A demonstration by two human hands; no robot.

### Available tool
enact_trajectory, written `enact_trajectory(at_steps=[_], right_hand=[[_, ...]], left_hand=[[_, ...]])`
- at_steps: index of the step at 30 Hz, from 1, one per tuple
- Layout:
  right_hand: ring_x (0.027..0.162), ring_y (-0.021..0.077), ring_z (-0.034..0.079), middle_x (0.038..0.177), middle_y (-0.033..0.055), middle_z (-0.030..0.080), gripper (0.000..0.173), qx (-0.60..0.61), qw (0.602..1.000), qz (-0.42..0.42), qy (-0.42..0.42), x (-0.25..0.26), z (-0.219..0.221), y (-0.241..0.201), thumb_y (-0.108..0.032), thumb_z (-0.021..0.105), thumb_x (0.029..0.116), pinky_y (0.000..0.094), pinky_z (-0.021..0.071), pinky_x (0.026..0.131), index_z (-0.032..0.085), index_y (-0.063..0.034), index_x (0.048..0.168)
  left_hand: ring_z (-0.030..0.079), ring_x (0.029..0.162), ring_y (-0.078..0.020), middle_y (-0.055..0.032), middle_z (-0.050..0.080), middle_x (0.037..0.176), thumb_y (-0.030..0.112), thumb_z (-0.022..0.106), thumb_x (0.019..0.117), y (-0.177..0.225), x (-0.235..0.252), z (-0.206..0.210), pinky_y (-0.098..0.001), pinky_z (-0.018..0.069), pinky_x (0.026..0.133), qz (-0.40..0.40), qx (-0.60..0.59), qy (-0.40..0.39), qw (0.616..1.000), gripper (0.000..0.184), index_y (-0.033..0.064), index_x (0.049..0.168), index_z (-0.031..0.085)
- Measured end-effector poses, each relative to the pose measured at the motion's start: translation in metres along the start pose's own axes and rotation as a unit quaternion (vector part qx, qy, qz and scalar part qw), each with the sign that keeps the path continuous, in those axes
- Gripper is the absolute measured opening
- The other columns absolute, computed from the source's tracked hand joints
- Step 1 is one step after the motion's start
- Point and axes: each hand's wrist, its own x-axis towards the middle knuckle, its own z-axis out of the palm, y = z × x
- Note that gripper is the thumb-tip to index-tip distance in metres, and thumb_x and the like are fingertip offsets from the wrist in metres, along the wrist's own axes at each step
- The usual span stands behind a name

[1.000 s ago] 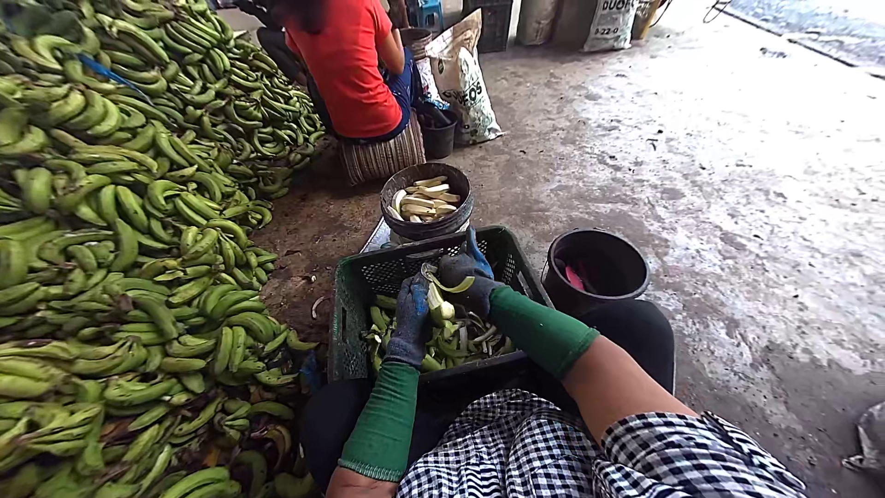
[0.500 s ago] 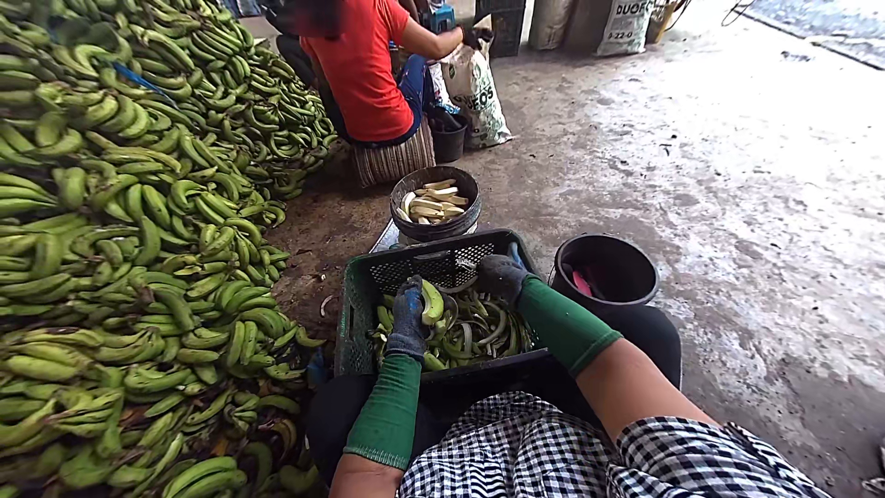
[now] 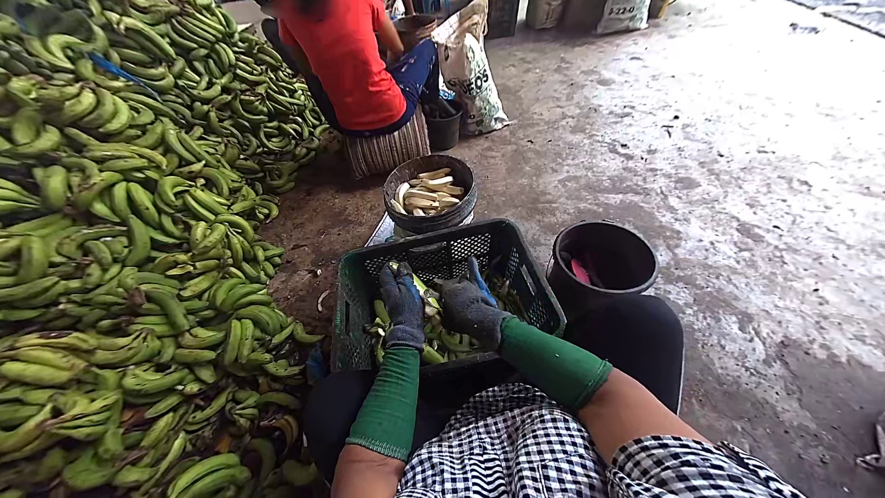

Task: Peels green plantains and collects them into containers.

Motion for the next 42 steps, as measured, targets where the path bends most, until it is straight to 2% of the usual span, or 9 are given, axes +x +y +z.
enact_trajectory(at_steps=[5, 11, 15, 22, 27, 29, 31, 35, 42], right_hand=[[0.107, 0.0416, 0.067, 0.111, 0.0236, 0.069, 0.035, -0.007, 1.000, -0.022, 0.021, 0.010, -0.024, 0.015, -0.025, 0.074, 0.0934, 0.0610, 0.0538, 0.090, 0.068, 0.0028, 0.113], [0.106, 0.0421, 0.068, 0.109, 0.0236, 0.069, 0.022, -0.040, 0.999, 0.002, 0.032, 0.035, -0.038, 0.027, -0.018, 0.059, 0.1027, 0.0606, 0.0552, 0.089, 0.068, 0.0020, 0.109], [0.109, 0.0427, 0.066, 0.112, 0.0236, 0.069, 0.033, 0.009, 0.996, 0.029, 0.079, 0.051, -0.038, 0.046, -0.025, 0.075, 0.0898, 0.0632, 0.0546, 0.090, 0.068, -0.0003, 0.110], [0.118, 0.0453, 0.063, 0.119, 0.0261, 0.067, 0.040, 0.013, 0.998, -0.045, 0.051, 0.042, -0.013, 0.027, -0.028, 0.071, 0.0963, 0.0635, 0.0513, 0.097, 0.065, 0.0024, 0.122], [0.130, 0.0445, 0.055, 0.119, 0.0214, 0.067, 0.044, -0.029, 0.992, -0.091, 0.087, 0.046, 0.011, 0.017, -0.027, 0.082, 0.0847, 0.0611, 0.0506, 0.102, 0.066, -0.0008, 0.117], [0.140, 0.0439, 0.046, 0.123, 0.0195, 0.067, 0.046, -0.039, 0.992, -0.085, 0.089, 0.044, 0.016, 0.010, -0.031, 0.080, 0.0857, 0.0641, 0.0379, 0.115, 0.067, -0.0021, 0.118], [0.147, 0.0441, 0.038, 0.125, 0.0192, 0.068, 0.045, -0.032, 0.991, -0.089, 0.096, 0.044, 0.021, 0.005, -0.034, 0.078, 0.0877, 0.0670, 0.0112, 0.125, 0.068, -0.0032, 0.119], [0.136, 0.0440, 0.050, 0.124, 0.0208, 0.067, 0.048, -0.013, 0.996, -0.046, 0.080, 0.046, 0.022, -0.010, -0.034, 0.078, 0.0858, 0.0650, 0.0418, 0.111, 0.067, -0.0028, 0.121], [0.114, 0.0448, 0.064, 0.114, 0.0256, 0.067, 0.037, 0.007, 0.997, -0.030, 0.075, 0.052, 0.015, -0.006, -0.024, 0.073, 0.0930, 0.0635, 0.0544, 0.092, 0.065, 0.0022, 0.117]], left_hand=[[0.061, 0.079, -0.0148, -0.0063, 0.062, 0.099, 0.029, 0.042, 0.1102, 0.018, -0.026, -0.007, -0.0338, 0.0539, 0.066, -0.127, -0.187, -0.187, 0.956, 0.032, 0.0104, 0.133, 0.055], [0.062, 0.078, -0.0102, -0.0042, 0.065, 0.097, 0.030, 0.042, 0.1104, 0.026, -0.035, -0.011, -0.0295, 0.0553, 0.069, -0.098, -0.151, -0.266, 0.947, 0.034, 0.0085, 0.130, 0.059], [0.062, 0.109, -0.0150, -0.0124, 0.064, 0.127, 0.025, 0.043, 0.1103, 0.026, -0.022, -0.006, -0.0354, 0.0526, 0.094, -0.072, -0.117, -0.197, 0.971, 0.039, 0.0071, 0.144, 0.051], [0.061, 0.105, -0.0193, -0.0144, 0.059, 0.126, 0.022, 0.041, 0.1111, 0.014, 0.008, -0.001, -0.0395, 0.0536, 0.089, -0.108, -0.253, 0.001, 0.961, 0.038, 0.0059, 0.145, 0.044], [0.063, 0.108, -0.0264, -0.0186, 0.059, 0.127, 0.026, 0.033, 0.1126, 0.005, 0.005, -0.003, -0.0472, 0.0556, 0.090, -0.113, -0.285, 0.076, 0.949, 0.040, 0.0032, 0.143, 0.045], [0.062, 0.106, -0.0257, -0.0182, 0.058, 0.125, 0.027, 0.032, 0.1128, 0.009, 0.002, -0.003, -0.0458, 0.0550, 0.090, -0.124, -0.305, 0.107, 0.938, 0.040, 0.0024, 0.140, 0.047], [0.061, 0.107, -0.0261, -0.0183, 0.055, 0.126, 0.027, 0.032, 0.1128, 0.008, 0.003, -0.003, -0.0468, 0.0542, 0.091, -0.128, -0.343, 0.132, 0.921, 0.040, 0.0024, 0.142, 0.044], [0.060, 0.107, -0.0265, -0.0180, 0.055, 0.125, 0.023, 0.033, 0.1120, 0.003, 0.004, -0.004, -0.0476, 0.0541, 0.091, -0.124, -0.354, 0.136, 0.917, 0.037, 0.0024, 0.140, 0.045], [0.057, 0.124, -0.0292, -0.0211, 0.057, 0.137, 0.031, 0.031, 0.1128, -0.005, -0.002, -0.010, -0.0503, 0.0482, 0.104, -0.116, -0.150, 0.040, 0.981, 0.047, 0.0005, 0.142, 0.052]])
